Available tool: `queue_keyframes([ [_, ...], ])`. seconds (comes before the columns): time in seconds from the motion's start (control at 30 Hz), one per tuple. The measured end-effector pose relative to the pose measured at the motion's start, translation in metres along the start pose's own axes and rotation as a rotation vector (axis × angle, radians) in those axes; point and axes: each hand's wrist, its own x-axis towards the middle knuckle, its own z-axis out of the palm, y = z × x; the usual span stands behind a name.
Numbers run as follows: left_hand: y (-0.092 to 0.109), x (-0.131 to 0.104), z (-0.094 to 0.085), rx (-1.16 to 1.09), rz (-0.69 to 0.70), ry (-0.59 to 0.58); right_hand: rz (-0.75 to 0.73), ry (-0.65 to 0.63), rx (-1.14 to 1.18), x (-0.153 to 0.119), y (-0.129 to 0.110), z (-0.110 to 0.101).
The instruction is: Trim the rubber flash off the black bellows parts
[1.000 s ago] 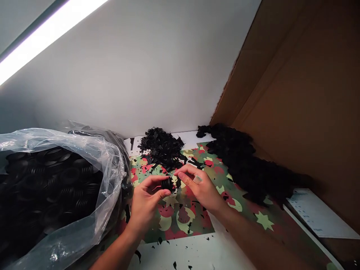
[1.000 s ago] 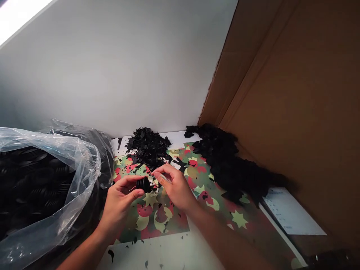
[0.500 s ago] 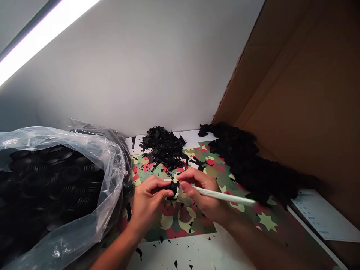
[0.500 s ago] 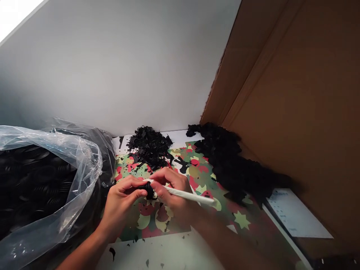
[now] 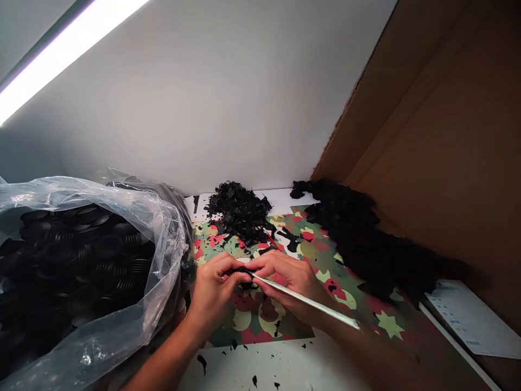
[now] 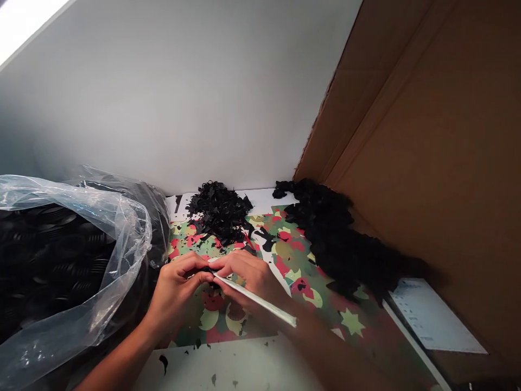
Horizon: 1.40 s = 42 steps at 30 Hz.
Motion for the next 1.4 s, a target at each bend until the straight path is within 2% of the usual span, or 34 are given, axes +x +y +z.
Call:
queue_keyframes([
  [0.2, 0.0, 0.0, 0.0, 0.032, -0.008, -0.008, -0.025, -0.046, -0.05, 0.002, -0.001, -0.003],
  [0.43, 0.0, 0.0, 0.002, 0.042, -0.004, -0.014, -0.219, -0.042, -0.235, 0.001, 0.006, 0.005],
  [0.5, 0.0, 0.0, 0.003, 0.016, -0.015, -0.017, -0.17, -0.022, -0.314, 0.001, 0.014, 0.006],
  [0.57, 0.001, -0.001, 0.003, -0.03, -0.052, -0.01, -0.059, 0.021, -0.353, 0.004, 0.025, 0.003],
  [0.7, 0.006, 0.0, 0.003, -0.207, -0.192, 0.011, 0.218, 0.188, -0.225, 0.012, 0.037, -0.008],
  [0.8, 0.01, 0.001, 0.002, -0.378, -0.273, 0.007, 0.331, 0.228, -0.091, 0.015, 0.032, -0.009],
  [0.93, 0.008, 0.002, 0.001, -0.482, -0.262, 0.038, 0.45, 0.183, 0.094, 0.013, 0.018, -0.003],
  [1.13, -0.001, 0.002, 0.0, -0.59, -0.263, 0.066, 0.478, 0.174, 0.222, 0.007, 0.006, 0.0],
  [1.3, 0.0, 0.007, 0.0, -0.754, -0.351, 0.063, 0.333, 0.244, 0.144, 0.006, 0.001, 0.002],
  [1.4, 0.002, 0.009, 0.002, -0.808, -0.383, 0.042, 0.329, 0.242, 0.128, 0.007, 0.002, 0.004],
])
